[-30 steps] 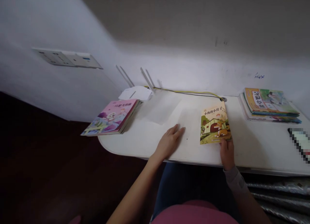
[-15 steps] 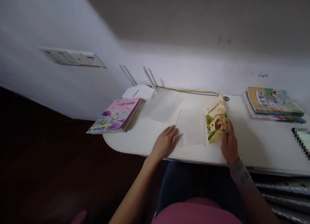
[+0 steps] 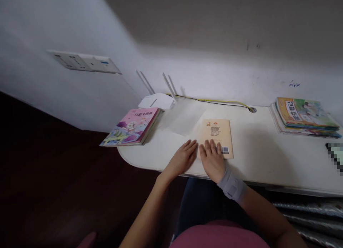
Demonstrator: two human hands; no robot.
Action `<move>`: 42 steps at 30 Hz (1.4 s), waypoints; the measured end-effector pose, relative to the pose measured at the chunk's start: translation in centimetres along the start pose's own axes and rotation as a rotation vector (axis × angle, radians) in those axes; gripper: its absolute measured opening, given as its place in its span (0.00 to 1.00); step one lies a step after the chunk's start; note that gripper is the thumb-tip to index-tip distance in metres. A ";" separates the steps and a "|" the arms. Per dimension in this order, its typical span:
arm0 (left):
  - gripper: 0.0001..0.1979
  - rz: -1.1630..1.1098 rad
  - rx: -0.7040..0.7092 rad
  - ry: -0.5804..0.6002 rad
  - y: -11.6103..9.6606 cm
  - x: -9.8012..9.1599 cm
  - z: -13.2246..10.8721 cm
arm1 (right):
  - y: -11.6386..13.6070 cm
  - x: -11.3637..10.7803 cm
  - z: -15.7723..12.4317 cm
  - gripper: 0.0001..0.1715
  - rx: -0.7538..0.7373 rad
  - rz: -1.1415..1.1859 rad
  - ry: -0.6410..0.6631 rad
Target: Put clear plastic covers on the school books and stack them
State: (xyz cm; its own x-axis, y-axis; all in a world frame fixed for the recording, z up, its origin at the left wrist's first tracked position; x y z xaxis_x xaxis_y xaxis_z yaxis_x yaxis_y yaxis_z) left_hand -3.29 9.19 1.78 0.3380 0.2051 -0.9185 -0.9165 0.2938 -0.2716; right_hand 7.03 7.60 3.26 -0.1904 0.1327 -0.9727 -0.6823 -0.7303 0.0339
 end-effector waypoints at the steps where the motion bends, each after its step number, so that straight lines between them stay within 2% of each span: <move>1: 0.20 0.004 -0.015 0.002 0.3 0.0 -0.1 | 0.0 0.3 0.1 0.26 0.003 0.016 0.023; 4: 0.20 0.007 -0.036 0.006 0.9 -0.1 -0.2 | -0.2 0.4 0.4 0.30 0.006 0.079 0.065; 7: 0.20 0.017 -0.038 0.006 1.0 -0.1 -0.2 | -1.0 -0.5 0.4 0.32 -0.037 0.115 0.068; 14: 0.20 -0.010 -0.068 0.004 1.3 0.2 0.0 | -3.3 -2.0 0.3 0.19 -0.158 0.142 0.122; 18: 0.20 -0.024 -0.059 -0.002 1.3 0.2 0.0 | -3.8 -2.0 0.5 0.14 -0.148 0.213 0.107; 23: 0.19 -0.056 -0.063 0.017 1.7 0.0 0.1 | -4.9 -2.4 0.4 0.05 -0.037 0.424 0.049; 25: 0.19 -0.091 -0.083 0.002 1.5 -0.4 0.2 | -5.3 -2.8 0.0 0.09 0.018 0.504 -0.017; 27: 0.20 -0.158 -0.149 -0.059 0.7 -1.2 0.4 | -5.9 -3.6 -0.6 0.11 0.094 0.552 -0.152; 29: 0.23 -0.252 -0.227 -0.153 -1.1 -2.3 0.7 | -6.6 -4.6 -1.8 0.10 0.182 0.585 -0.348; 31: 0.29 -0.344 -0.234 -0.208 -4.3 -2.9 1.3 | -7.4 -5.6 -3.5 0.10 0.258 0.636 -0.553; 34: 0.35 -0.409 -0.111 -0.144 -10.6 -2.5 3.3 | -8.9 -6.7 -6.5 0.09 0.316 0.685 -0.743; 36: 0.36 -0.379 -0.031 -0.044 -14.2 -1.4 4.8 | -9.9 -7.1 -8.5 0.09 0.304 0.627 -0.739; 38: 0.35 -0.303 0.027 0.074 -16.8 0.1 6.0 | -11.3 -7.1 -10.5 0.12 0.288 0.508 -0.652; 40: 0.34 -0.210 0.065 0.177 -18.3 1.9 6.5 | -13.1 -6.3 -12.4 0.15 0.304 0.353 -0.509; 42: 0.33 -0.125 0.083 0.239 -19.0 3.5 6.5 | -14.7 -5.0 -13.9 0.18 0.319 0.196 -0.337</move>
Point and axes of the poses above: each hand's wrist, its own z-axis towards the middle knuckle, its own x-axis out of the palm, y = z × x, the point moved 8 cm from there along z, towards the middle knuckle, and after that the axes turned 10 degrees about -x, right-handed, at the moved point
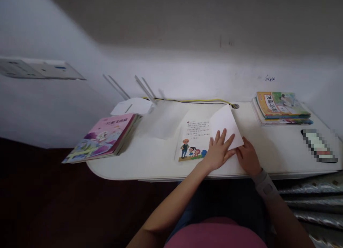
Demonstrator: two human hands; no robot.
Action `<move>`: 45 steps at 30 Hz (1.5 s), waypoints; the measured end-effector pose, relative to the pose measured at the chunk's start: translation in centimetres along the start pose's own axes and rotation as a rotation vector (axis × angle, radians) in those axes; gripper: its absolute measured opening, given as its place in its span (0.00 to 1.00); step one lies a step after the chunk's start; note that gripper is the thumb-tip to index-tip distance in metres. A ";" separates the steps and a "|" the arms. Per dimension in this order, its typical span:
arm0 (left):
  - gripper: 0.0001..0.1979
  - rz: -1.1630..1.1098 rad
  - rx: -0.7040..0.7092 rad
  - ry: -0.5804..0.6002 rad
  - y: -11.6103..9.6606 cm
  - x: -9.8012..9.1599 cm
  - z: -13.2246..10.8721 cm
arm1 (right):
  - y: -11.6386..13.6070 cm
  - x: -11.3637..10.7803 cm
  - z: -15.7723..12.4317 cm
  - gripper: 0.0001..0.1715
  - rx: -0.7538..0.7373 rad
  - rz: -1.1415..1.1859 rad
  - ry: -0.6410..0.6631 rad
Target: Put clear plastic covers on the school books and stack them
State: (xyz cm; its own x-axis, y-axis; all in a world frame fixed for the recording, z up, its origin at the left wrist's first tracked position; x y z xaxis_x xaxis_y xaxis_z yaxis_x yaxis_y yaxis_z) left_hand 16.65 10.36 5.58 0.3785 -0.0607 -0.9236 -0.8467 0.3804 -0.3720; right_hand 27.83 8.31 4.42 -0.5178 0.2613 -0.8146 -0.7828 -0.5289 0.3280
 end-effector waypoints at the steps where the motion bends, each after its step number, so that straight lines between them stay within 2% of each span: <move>1: 0.33 0.037 0.000 0.014 0.0 0.7 0.0 | -0.9 0.4 -0.5 0.19 -0.003 -0.075 0.074; 4: 0.33 0.122 0.006 -0.003 0.4 2.1 -0.4 | -2.4 1.6 -1.7 0.20 -0.026 -0.212 0.236; 7: 0.32 0.169 0.017 -0.034 1.1 2.5 -1.0 | -2.4 2.1 -2.0 0.20 -0.067 -0.283 0.291; 14: 0.30 0.225 0.021 -0.089 2.4 1.7 -1.9 | -2.3 1.9 -1.9 0.25 -0.087 -0.303 0.296; 19: 0.29 0.224 0.017 -0.101 2.2 1.6 -1.8 | -2.7 2.1 -2.0 0.27 -0.069 -0.292 0.282; 28: 0.33 0.236 -0.010 -0.092 1.4 2.5 -1.4 | -3.0 2.6 -2.4 0.28 -0.069 -0.288 0.260; 39: 0.34 0.221 -0.018 -0.087 1.2 2.8 -1.2 | -4.6 1.8 -2.6 0.31 -0.020 -0.040 0.220; 45: 0.34 0.225 -0.015 -0.071 1.2 2.8 -1.3 | -6.3 2.1 -2.1 0.41 -0.023 -0.208 0.312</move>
Point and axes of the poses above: each hand's wrist, its own z-axis towards the middle knuckle, its own x-axis out of the palm, y = z × x, the point moved 8 cm from there along z, towards the middle knuckle, and after that the axes turned 10 degrees about -x, right-handed, at the moved point
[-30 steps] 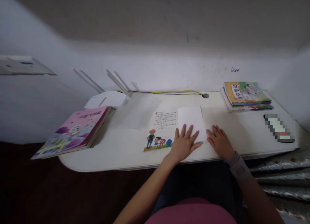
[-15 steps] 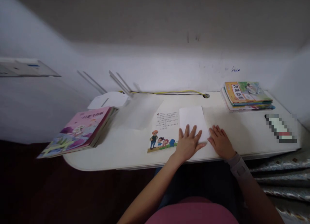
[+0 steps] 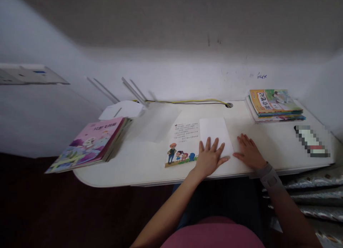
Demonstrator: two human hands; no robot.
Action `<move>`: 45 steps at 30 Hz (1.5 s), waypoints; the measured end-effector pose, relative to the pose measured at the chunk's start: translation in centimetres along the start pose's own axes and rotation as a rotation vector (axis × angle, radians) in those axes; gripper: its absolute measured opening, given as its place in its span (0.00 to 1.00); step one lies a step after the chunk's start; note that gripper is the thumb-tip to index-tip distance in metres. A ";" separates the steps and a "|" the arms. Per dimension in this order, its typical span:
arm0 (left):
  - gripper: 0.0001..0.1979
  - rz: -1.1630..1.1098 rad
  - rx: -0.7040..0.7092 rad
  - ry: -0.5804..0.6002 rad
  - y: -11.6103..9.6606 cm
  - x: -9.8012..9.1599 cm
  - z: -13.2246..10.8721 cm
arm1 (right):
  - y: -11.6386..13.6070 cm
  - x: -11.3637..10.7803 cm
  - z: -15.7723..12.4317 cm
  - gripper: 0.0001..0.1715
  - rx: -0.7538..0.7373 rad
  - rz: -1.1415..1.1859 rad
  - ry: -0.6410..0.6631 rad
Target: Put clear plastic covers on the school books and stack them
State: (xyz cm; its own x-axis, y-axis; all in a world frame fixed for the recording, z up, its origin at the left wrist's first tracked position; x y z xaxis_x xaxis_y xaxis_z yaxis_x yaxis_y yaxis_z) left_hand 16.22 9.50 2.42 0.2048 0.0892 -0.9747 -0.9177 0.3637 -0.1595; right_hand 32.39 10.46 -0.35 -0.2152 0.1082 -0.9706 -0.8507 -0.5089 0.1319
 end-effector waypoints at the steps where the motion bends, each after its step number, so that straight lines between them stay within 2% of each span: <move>1: 0.34 -0.002 0.001 0.002 0.0 0.0 0.0 | -0.1 0.2 0.1 0.41 -0.008 -0.024 0.023; 16: 0.33 0.025 0.007 0.003 -0.8 0.3 -1.7 | 0.5 0.1 0.5 0.42 -0.012 -0.103 0.085; 27: 0.34 -0.001 0.038 0.037 -1.4 0.1 -1.2 | 0.3 0.4 0.5 0.43 -0.012 -0.096 0.076; 35: 0.36 0.009 0.060 0.017 -2.2 0.4 -0.8 | 0.5 0.3 0.5 0.42 -0.015 -0.088 0.065; 39: 0.36 -0.047 0.094 0.033 -2.5 -0.3 -0.5 | 0.3 0.4 0.4 0.42 -0.024 -0.079 0.056; 42: 0.35 -0.145 0.090 -0.009 -0.6 -1.6 -0.7 | -0.1 0.3 0.3 0.42 -0.027 -0.065 0.047; 45: 0.35 -0.164 -0.113 -0.138 4.9 -2.6 -1.5 | 0.2 -1.2 0.5 0.41 0.020 -0.131 -0.036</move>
Point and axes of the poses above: each hand's wrist, its own z-axis towards the middle knuckle, its own x-axis out of the palm, y = z × x, the point moved 8 cm from there along z, towards the middle knuckle, and after that the axes turned 10 degrees about -x, right-handed, at the moved point
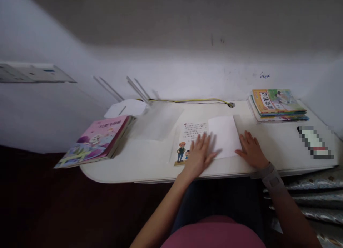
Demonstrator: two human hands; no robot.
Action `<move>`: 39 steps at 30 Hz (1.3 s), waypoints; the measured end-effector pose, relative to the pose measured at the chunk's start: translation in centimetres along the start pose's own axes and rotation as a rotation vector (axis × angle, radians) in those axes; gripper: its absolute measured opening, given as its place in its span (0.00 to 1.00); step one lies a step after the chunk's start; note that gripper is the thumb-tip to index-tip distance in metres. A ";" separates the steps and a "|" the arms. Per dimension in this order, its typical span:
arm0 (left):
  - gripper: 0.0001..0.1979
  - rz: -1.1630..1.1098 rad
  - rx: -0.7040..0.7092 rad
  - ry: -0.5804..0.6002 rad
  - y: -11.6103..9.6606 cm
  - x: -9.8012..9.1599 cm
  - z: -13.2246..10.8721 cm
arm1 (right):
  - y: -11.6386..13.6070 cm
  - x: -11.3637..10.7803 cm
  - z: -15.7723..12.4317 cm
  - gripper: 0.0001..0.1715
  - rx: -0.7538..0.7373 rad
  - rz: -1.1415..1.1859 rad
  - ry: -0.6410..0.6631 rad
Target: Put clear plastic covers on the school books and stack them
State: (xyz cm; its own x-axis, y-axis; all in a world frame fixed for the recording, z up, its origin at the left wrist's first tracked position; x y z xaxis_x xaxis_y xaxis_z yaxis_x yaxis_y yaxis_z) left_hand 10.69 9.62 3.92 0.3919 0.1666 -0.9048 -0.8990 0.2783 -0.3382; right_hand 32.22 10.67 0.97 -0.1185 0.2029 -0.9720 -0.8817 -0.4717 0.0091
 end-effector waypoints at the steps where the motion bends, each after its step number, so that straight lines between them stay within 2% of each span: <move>1: 0.35 0.004 -0.087 -0.042 2.2 -0.4 -0.2 | 0.5 -0.9 0.3 0.40 0.016 -0.042 -0.042; 3: 0.35 -0.008 -0.220 -0.096 6.1 -0.7 -0.9 | 2.6 -2.7 1.2 0.39 0.012 -0.119 -0.106; 5: 0.35 -0.048 -0.264 -0.130 8.7 -0.7 -1.6 | 5.9 -3.9 2.5 0.35 -0.044 -0.140 -0.110; 9: 0.33 -0.161 -0.227 -0.177 10.3 -0.8 -2.3 | 13.3 -3.4 5.4 0.32 -0.222 -0.031 0.004; 12: 0.33 -0.181 -0.218 -0.173 10.3 -0.9 -2.4 | 16.0 -1.6 6.7 0.36 -0.243 0.046 0.069; 15: 0.33 -0.138 -0.236 -0.138 10.2 -0.7 -2.4 | 16.1 0.0 7.1 0.37 -0.209 0.075 0.113; 18: 0.34 -0.093 -0.255 -0.108 10.2 -0.5 -2.4 | 15.5 0.7 6.8 0.36 -0.215 0.080 0.130; 25: 0.33 -0.032 -0.265 -0.100 10.0 -0.5 -2.4 | 14.7 0.7 6.1 0.36 -0.216 0.073 0.121; 31: 0.28 0.010 -0.252 -0.100 9.6 -0.9 -2.3 | 14.2 0.6 6.1 0.36 -0.199 0.066 0.110; 39: 0.28 0.053 -0.256 -0.090 9.7 -0.5 -2.2 | 13.7 0.6 5.9 0.35 -0.197 0.063 0.113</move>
State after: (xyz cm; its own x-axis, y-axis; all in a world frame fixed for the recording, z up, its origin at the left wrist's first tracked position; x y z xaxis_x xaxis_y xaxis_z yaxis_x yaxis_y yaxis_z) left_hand 1.35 10.10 0.51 0.3487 0.2611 -0.9001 -0.9343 0.0207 -0.3559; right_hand 17.37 9.39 1.85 -0.1094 0.0755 -0.9911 -0.7667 -0.6410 0.0358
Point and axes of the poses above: each hand's wrist, its own z-axis towards the middle knuckle, its own x-axis out of the palm, y = z × x, the point moved 8 cm from there along z, towards the middle knuckle, and after that the axes turned 10 degrees about -x, right-handed, at the moved point
